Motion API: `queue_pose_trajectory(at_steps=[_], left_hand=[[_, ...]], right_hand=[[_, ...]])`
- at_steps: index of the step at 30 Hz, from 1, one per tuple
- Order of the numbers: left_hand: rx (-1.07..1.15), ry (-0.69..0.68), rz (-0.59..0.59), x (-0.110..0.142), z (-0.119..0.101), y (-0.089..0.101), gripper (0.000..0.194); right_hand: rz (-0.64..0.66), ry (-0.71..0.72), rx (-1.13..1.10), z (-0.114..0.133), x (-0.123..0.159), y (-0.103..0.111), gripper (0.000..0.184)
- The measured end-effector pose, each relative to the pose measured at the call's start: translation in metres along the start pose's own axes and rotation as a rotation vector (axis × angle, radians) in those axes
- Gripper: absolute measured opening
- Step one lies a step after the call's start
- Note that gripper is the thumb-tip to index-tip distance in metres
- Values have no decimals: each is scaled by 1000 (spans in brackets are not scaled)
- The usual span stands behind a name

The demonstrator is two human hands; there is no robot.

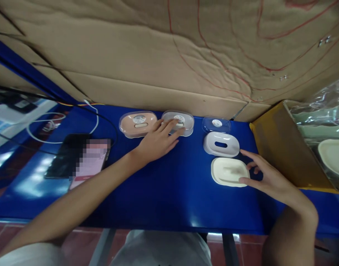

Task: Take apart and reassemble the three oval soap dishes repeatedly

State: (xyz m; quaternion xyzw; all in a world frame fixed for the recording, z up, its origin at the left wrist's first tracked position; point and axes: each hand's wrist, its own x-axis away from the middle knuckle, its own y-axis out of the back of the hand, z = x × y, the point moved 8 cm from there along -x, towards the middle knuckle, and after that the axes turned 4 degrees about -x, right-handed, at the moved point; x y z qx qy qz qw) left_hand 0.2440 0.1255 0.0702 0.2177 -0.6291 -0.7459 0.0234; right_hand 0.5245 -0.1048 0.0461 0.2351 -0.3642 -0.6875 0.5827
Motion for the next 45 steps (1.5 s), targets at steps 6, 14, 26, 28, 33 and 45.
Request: queue_pose_trajectory(at_steps=[6,14,26,28,33,45], left_hand=[[22,-5,47,47,-23,13,60],[158,-75,88,66,-37,15,77],[104,-181,119,80,-48,10,86],[114,-182,130,81,-47,10,84],[193,-167,125,80,-46,6,78],[222,-192,156,74,-55,0,66]], right_hand=[[73,35,-46,2,6,-11,70],[112,169,34,68,-7,-58,58],[-102,483,236,133,-42,-59,56],[-222,465,315,123,-41,-41,59],[-242,291,377,90,-43,-19,66],[-95,172,306,50,-59,-33,84]])
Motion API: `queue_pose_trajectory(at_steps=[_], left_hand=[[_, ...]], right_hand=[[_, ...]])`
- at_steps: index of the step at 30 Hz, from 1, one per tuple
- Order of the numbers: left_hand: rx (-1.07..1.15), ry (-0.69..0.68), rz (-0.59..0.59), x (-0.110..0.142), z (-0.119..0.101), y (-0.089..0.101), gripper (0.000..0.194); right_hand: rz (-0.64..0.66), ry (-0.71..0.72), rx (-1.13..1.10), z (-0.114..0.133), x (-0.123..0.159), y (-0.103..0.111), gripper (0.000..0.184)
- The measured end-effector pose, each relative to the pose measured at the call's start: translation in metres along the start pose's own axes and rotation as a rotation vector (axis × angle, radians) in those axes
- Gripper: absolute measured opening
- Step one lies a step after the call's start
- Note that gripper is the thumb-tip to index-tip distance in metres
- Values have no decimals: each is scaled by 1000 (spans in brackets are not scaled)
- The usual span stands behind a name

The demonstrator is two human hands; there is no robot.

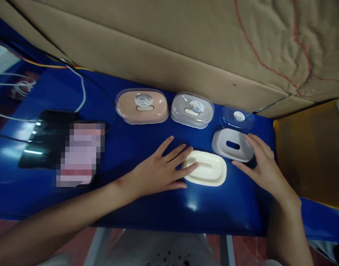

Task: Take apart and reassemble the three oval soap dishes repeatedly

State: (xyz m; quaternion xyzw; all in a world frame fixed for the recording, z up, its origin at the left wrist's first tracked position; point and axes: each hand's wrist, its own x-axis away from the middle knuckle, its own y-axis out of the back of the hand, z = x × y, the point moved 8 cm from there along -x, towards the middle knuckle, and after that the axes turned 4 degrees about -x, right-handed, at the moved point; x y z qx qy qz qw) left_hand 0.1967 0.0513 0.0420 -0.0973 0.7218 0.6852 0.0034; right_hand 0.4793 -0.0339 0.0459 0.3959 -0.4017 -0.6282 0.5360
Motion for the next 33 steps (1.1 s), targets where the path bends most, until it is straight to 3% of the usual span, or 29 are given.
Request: queue_pose_trajectory(at_steps=[7,15,22,28,33], left_hand=[[65,46,-34,2,3,-3,44],[90,65,-106,7,4,-2,47],[45,58,-224,13,-1,11,71],[45,52,-165,10,-5,8,79],[75,25,-151,8,-8,6,75]], right_hand=[[17,53,-41,21,-2,-9,86],[-100,152,-103,44,-2,6,89],[16,242,-91,80,14,1,95],[186,269,84,112,32,-23,102],[168,292,134,124,34,-31,97]])
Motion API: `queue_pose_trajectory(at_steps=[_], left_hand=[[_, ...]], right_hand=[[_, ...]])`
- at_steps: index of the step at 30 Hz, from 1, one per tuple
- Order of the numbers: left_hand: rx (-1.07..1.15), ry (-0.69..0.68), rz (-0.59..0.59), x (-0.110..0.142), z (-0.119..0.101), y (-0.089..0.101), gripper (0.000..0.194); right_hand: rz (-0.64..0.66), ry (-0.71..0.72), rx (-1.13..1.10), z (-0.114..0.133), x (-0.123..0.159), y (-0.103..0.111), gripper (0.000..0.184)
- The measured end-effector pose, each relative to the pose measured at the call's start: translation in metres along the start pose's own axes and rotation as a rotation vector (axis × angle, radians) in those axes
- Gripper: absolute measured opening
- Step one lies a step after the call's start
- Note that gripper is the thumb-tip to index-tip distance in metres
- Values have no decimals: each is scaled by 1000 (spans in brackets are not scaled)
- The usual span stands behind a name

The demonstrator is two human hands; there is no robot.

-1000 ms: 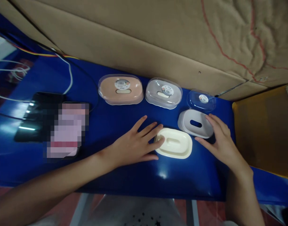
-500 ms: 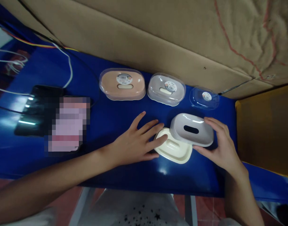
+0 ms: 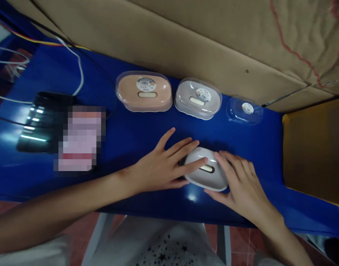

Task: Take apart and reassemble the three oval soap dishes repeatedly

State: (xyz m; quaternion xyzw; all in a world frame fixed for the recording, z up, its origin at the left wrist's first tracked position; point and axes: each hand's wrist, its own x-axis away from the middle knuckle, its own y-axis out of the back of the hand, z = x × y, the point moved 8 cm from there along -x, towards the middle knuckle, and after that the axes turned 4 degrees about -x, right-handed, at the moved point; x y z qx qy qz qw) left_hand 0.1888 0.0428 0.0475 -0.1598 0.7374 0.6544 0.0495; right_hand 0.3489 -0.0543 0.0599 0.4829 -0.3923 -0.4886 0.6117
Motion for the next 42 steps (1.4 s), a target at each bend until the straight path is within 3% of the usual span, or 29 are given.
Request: queue_pose_trajectory(at_steps=[11,18,23,29,42], left_hand=[[-46,33,23,4,7,3,77],[-17,58,5,6,8,5,71],[8,88,-12,6,9,5,73],[-6,51,-38,7,8,11,73],[12,24,24,7,9,9,79]], right_hand=[[-184,70,58,12,-9,-5,95],[-147,94,32,7,-9,-11,91],[-75,139,-10,-2,-12,-13,100],[-84,187,-32,-5,-13,-8,104],[-26,213,-71,4,-11,-18,87]])
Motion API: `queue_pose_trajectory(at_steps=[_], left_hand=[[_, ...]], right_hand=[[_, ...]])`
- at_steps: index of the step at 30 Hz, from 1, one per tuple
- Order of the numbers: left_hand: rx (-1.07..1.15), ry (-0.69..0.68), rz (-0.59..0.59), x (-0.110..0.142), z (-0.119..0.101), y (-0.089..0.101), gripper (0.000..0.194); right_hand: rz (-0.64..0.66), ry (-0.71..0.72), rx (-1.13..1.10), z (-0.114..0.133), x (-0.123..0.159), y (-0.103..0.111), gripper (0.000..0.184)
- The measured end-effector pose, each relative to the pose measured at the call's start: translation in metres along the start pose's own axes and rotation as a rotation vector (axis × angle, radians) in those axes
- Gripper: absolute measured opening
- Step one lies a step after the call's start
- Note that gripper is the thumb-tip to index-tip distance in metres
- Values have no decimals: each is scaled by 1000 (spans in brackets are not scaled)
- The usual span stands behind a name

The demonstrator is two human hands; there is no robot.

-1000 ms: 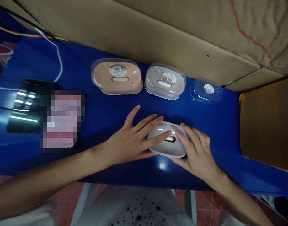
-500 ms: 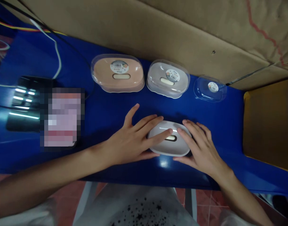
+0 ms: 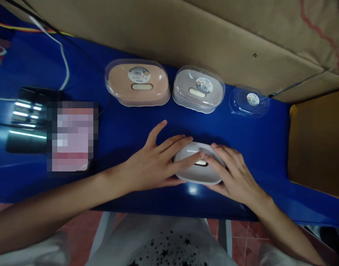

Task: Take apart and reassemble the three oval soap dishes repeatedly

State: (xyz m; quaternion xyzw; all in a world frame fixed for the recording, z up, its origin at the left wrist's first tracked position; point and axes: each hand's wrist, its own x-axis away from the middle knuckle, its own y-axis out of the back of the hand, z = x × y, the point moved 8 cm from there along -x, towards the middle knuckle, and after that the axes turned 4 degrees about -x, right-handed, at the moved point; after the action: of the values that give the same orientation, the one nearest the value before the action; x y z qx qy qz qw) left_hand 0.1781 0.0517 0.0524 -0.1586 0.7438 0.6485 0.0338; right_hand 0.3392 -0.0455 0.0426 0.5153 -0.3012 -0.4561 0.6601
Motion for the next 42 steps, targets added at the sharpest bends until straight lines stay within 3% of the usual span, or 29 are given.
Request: queue_pose_trajectory(at_steps=[9,16,18,22,25,27,32,38,42], left_hand=[[-37,0,48,1,3,-7,89],[5,23,11,0,5,-3,79],[19,41,5,0,6,-1,77],[17,85,-20,-1,10,3,76],[-11,94,-40,-2,13,6,75],[-25,93,-37,-2,14,6,73],[-2,104,-43,-2,15,6,75],[63,126,-42,-1,19,4,83],[130,169,-1,-3,25,4,95]], right_hand=[[41,-35,44,0,-2,-5,89],[40,-15,-115,-18,5,2,92],[-42,-90,-123,-40,8,15,87],[-259,-436,52,-114,17,45,81],[-270,-540,130,-153,16,49,83],[-260,-570,110,-167,15,45,80],[-346,-527,87,-160,23,44,68],[-329,-470,-22,-153,19,42,78],[-408,-362,-102,-116,9,57,80]])
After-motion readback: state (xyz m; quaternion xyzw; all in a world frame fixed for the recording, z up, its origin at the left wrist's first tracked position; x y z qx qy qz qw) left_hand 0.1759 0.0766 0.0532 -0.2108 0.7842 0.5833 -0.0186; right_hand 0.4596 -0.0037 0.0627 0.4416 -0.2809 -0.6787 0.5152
